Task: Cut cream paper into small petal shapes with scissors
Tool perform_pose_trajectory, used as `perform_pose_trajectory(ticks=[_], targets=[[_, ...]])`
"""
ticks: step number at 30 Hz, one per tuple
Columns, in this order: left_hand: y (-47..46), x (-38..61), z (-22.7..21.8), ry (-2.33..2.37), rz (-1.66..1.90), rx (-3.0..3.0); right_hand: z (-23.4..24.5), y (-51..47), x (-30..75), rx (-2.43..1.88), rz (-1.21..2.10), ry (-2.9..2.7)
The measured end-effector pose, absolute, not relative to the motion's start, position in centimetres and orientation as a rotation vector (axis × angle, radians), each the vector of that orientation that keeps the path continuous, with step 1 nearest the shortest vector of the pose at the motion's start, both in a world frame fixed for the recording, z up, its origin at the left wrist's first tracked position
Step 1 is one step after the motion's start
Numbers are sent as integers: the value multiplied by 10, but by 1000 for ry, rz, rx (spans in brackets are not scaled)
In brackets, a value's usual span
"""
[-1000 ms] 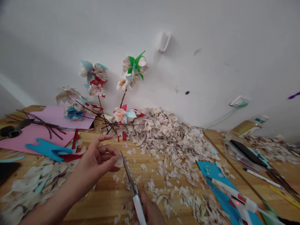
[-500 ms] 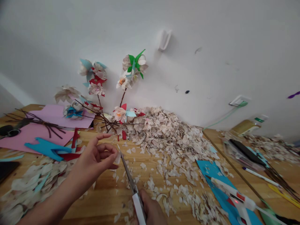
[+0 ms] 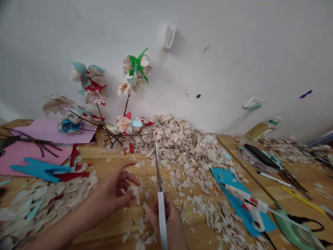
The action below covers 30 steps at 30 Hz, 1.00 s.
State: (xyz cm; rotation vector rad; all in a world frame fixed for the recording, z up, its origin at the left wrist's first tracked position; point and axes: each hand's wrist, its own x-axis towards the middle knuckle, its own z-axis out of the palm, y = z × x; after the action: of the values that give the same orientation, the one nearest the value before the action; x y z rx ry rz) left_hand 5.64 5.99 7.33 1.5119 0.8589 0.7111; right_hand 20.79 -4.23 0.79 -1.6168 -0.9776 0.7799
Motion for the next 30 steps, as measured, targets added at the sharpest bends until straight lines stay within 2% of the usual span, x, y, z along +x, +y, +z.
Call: perform_pose_trajectory(ticks=[5, 12, 22, 30], targets=[[47, 55, 66, 782, 634, 1876, 12, -42, 204, -1595, 836, -980], [39, 59, 67, 690, 536, 2097, 22, -43, 198, -1630, 804, -1033], [41, 70, 53, 774, 592, 1672, 8, -38, 199, -1544, 689, -825], [44, 74, 61, 906, 742, 1449, 12, -38, 198, -1445, 748, -766]])
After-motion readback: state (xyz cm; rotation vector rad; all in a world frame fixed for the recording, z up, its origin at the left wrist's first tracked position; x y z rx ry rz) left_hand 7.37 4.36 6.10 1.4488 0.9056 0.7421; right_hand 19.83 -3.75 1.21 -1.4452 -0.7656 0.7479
